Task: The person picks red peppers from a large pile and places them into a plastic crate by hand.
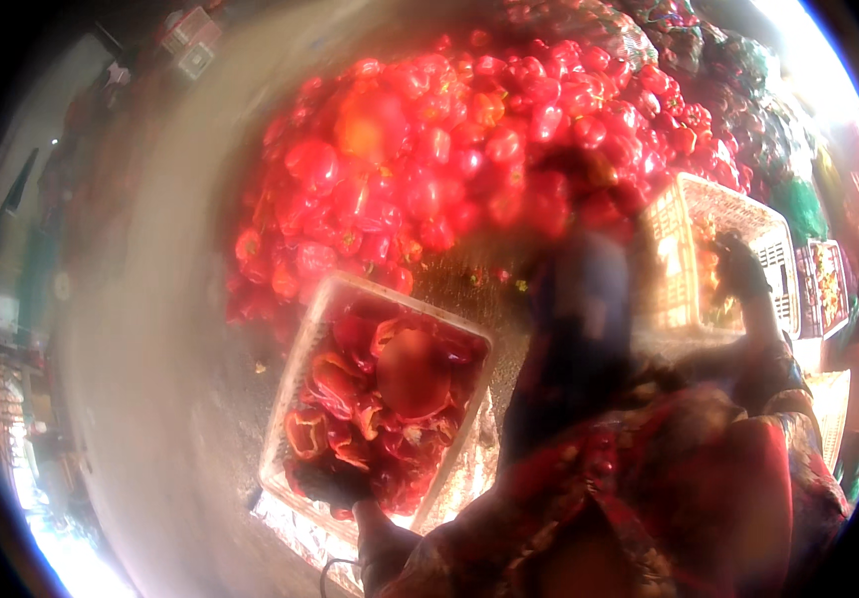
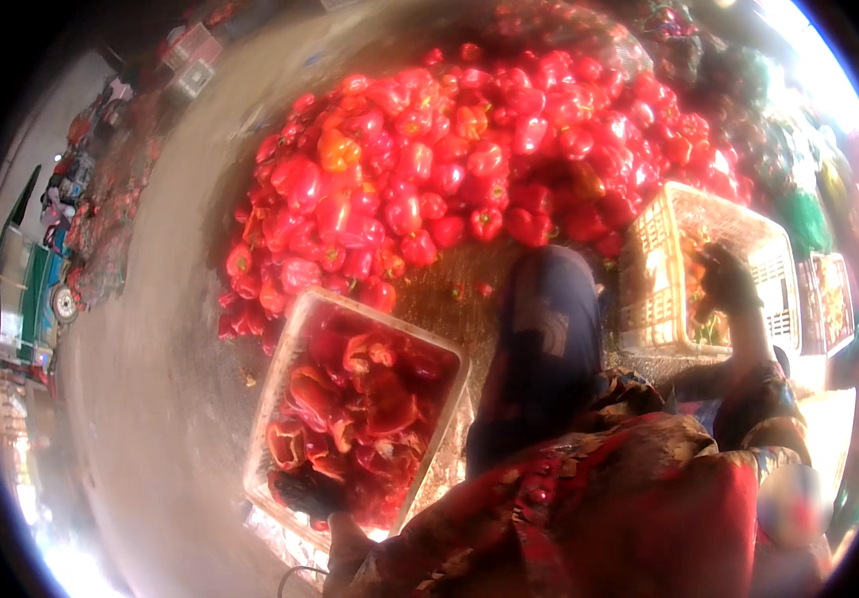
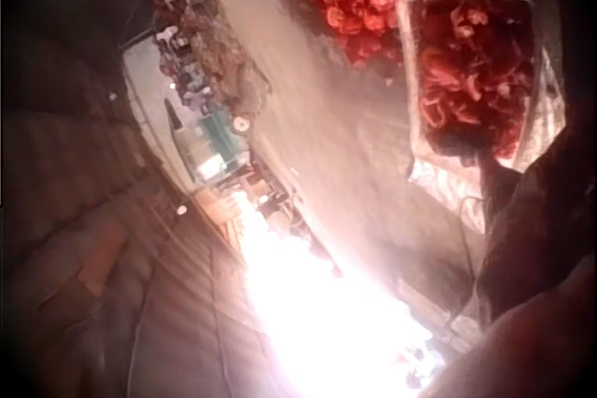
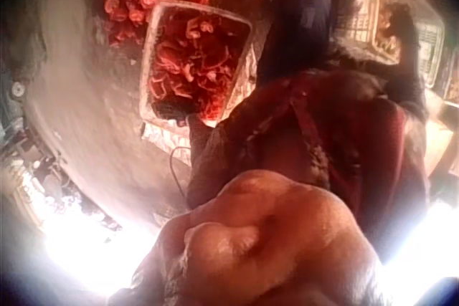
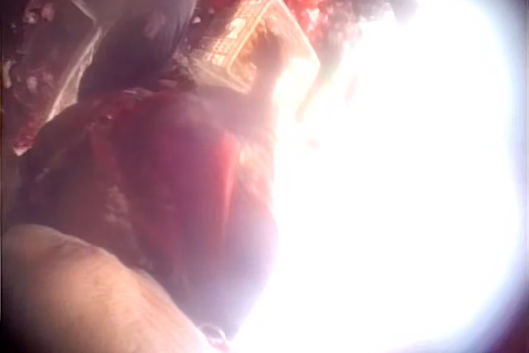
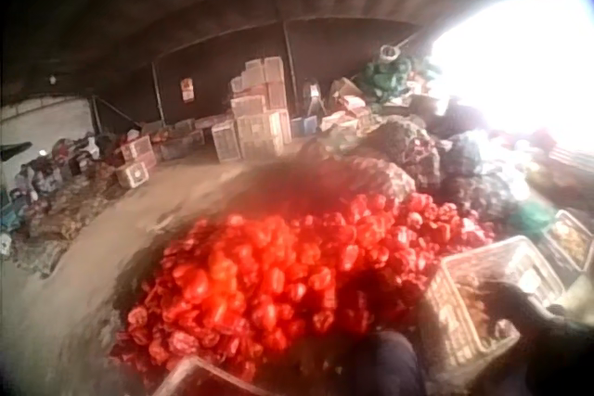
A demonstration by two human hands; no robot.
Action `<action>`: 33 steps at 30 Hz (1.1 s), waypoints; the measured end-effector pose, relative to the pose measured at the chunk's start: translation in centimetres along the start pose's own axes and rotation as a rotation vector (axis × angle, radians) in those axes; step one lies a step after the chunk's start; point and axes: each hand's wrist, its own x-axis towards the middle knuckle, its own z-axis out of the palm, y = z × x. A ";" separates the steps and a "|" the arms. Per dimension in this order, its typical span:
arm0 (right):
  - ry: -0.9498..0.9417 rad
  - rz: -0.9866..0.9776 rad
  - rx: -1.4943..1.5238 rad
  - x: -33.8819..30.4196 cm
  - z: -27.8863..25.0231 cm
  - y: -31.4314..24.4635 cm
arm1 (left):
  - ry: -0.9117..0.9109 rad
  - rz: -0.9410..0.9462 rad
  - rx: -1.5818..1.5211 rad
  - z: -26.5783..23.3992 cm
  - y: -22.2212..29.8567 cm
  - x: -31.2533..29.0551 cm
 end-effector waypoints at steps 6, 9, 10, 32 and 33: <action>0.091 -0.703 -1.588 -2.4 4.8 -1.8 | -0.011 0.011 0.130 4.1 0.6 2.5; -0.030 -0.528 -1.482 -1.2 8.4 -5.5 | -0.069 0.099 0.448 8.1 -2.0 4.7; -0.030 -0.520 -1.557 -1.6 7.0 -6.0 | -0.075 0.234 -0.008 6.3 -1.7 4.3; 0.259 0.152 -0.239 3.4 2.6 -1.9 | 0.057 0.685 -0.919 -26.3 41.3 19.8; 0.272 0.197 -0.210 4.1 2.6 -1.7 | 0.085 0.703 -0.892 -24.3 42.4 21.6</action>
